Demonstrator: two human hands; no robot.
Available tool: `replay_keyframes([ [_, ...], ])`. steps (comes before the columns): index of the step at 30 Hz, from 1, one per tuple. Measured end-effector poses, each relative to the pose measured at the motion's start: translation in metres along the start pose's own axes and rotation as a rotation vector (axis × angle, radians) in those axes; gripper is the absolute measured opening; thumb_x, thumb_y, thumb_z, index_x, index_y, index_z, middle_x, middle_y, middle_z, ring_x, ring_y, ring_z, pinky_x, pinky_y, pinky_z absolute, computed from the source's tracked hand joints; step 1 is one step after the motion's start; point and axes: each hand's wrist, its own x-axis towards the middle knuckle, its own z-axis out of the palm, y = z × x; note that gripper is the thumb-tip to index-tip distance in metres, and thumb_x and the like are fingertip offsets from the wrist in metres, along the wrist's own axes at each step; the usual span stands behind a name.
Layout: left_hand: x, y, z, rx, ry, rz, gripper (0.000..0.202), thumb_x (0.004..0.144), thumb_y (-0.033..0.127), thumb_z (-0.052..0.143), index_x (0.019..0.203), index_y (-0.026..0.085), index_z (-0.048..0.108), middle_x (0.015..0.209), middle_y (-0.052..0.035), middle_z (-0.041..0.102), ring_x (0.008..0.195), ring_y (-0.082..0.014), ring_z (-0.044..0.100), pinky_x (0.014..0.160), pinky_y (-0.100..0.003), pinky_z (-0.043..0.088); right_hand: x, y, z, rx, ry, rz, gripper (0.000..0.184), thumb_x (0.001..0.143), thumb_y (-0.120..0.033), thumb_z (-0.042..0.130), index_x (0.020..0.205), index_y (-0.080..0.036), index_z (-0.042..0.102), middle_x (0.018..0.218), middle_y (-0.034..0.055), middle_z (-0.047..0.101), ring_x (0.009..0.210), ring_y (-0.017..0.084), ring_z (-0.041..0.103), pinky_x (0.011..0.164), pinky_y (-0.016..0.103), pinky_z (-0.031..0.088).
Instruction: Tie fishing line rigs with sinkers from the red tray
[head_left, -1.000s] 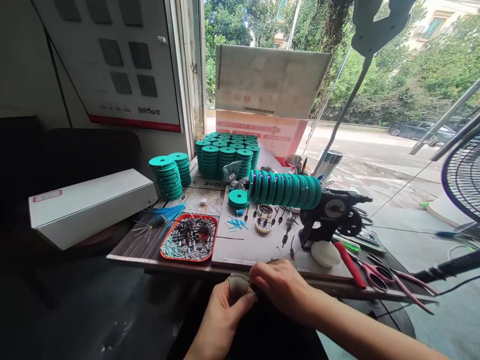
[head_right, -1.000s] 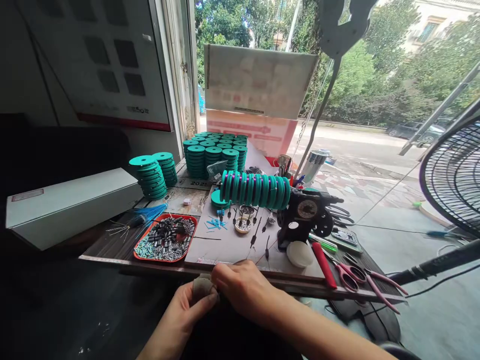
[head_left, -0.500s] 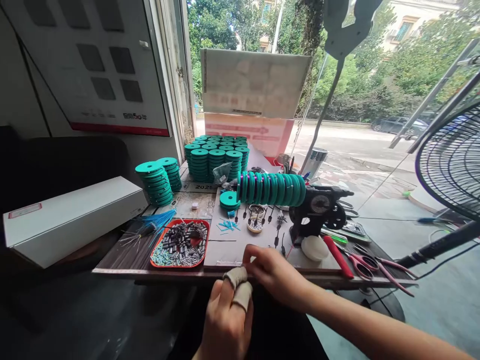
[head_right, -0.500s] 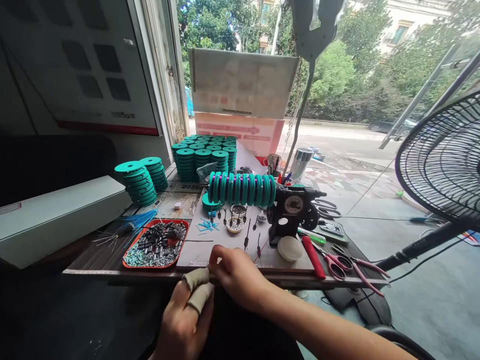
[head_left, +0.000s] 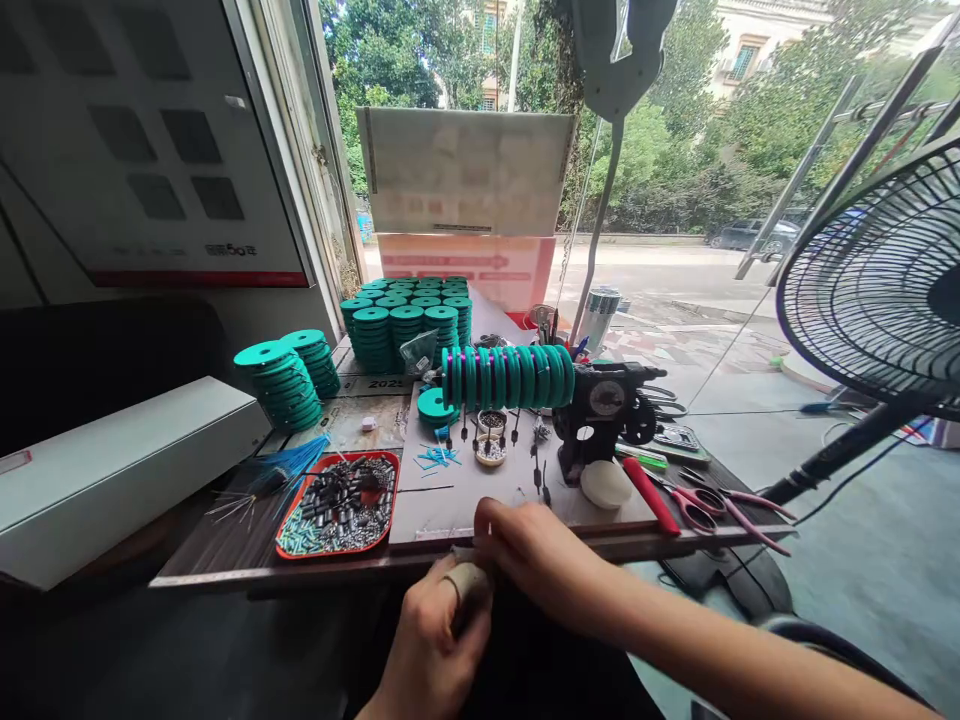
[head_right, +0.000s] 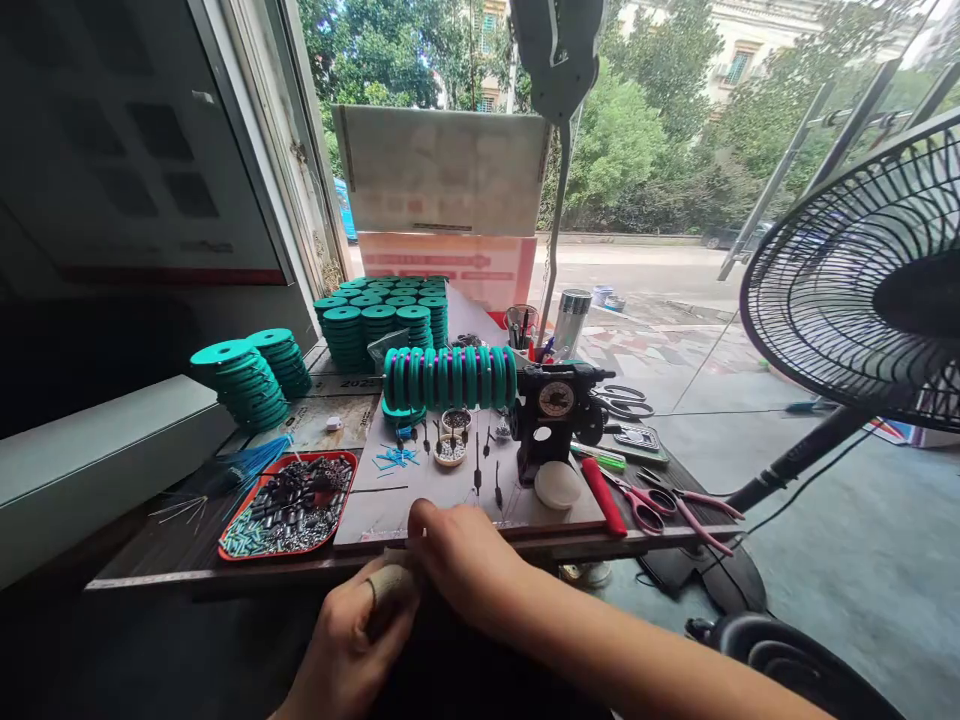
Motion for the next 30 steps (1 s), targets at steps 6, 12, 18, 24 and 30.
replay_keyframes([
  [6, -0.012, -0.001, 0.01, -0.586, -0.041, -0.441, 0.023, 0.067, 0.038, 0.069, 0.065, 0.015, 0.064, 0.068, -0.0028, 0.061, 0.068, -0.0151, 0.051, 0.066, -0.022, 0.042, -0.058, 0.04, 0.041, 0.216, 0.408, -0.17, 0.011, 0.08, -0.025, 0.052, 0.072, -0.017, 0.052, 0.074, 0.0026, 0.055, 0.073, 0.012, 0.049, 0.07, 0.022, 0.038],
  [12, -0.014, -0.002, 0.016, -0.709, -0.016, -0.484, 0.023, 0.062, 0.036, 0.074, 0.062, 0.015, 0.064, 0.068, -0.0029, 0.062, 0.07, -0.015, 0.052, 0.069, -0.022, 0.043, -0.053, 0.056, 0.084, 1.203, 0.058, 0.173, 0.041, 0.059, -0.041, 0.074, 0.085, -0.018, 0.053, 0.086, 0.0002, 0.057, 0.086, 0.013, 0.053, 0.08, 0.023, 0.04],
  [18, -0.015, -0.002, 0.019, -0.666, 0.031, -0.518, 0.026, 0.06, 0.038, 0.077, 0.064, 0.015, 0.066, 0.067, -0.0022, 0.063, 0.065, -0.013, 0.053, 0.063, -0.02, 0.044, -0.046, 0.06, 0.097, 1.412, -0.041, 0.27, 0.039, 0.058, -0.04, 0.077, 0.07, -0.01, 0.056, 0.061, -0.0036, 0.05, 0.057, 0.002, 0.043, 0.059, 0.015, 0.032],
  [24, -0.016, -0.005, 0.022, -0.727, 0.015, -0.575, 0.026, 0.058, 0.036, 0.079, 0.059, 0.015, 0.064, 0.063, -0.0005, 0.06, 0.065, -0.0125, 0.052, 0.066, -0.02, 0.043, -0.048, 0.065, 0.092, 1.488, -0.124, 0.432, 0.048, 0.057, -0.048, 0.073, 0.069, -0.017, 0.039, 0.056, -0.006, 0.048, 0.042, 0.001, 0.041, 0.042, 0.013, 0.027],
  [30, -0.007, -0.001, 0.02, -0.839, -0.125, -0.832, 0.02, 0.054, 0.026, 0.075, 0.061, 0.013, 0.062, 0.057, 0.003, 0.05, 0.055, -0.007, 0.037, 0.054, -0.018, 0.031, -0.039, 0.087, 0.087, 1.315, -0.101, 0.417, 0.039, 0.059, -0.043, 0.066, 0.064, -0.017, 0.037, 0.041, -0.0118, 0.028, 0.035, -0.001, 0.021, 0.038, 0.014, 0.012],
])
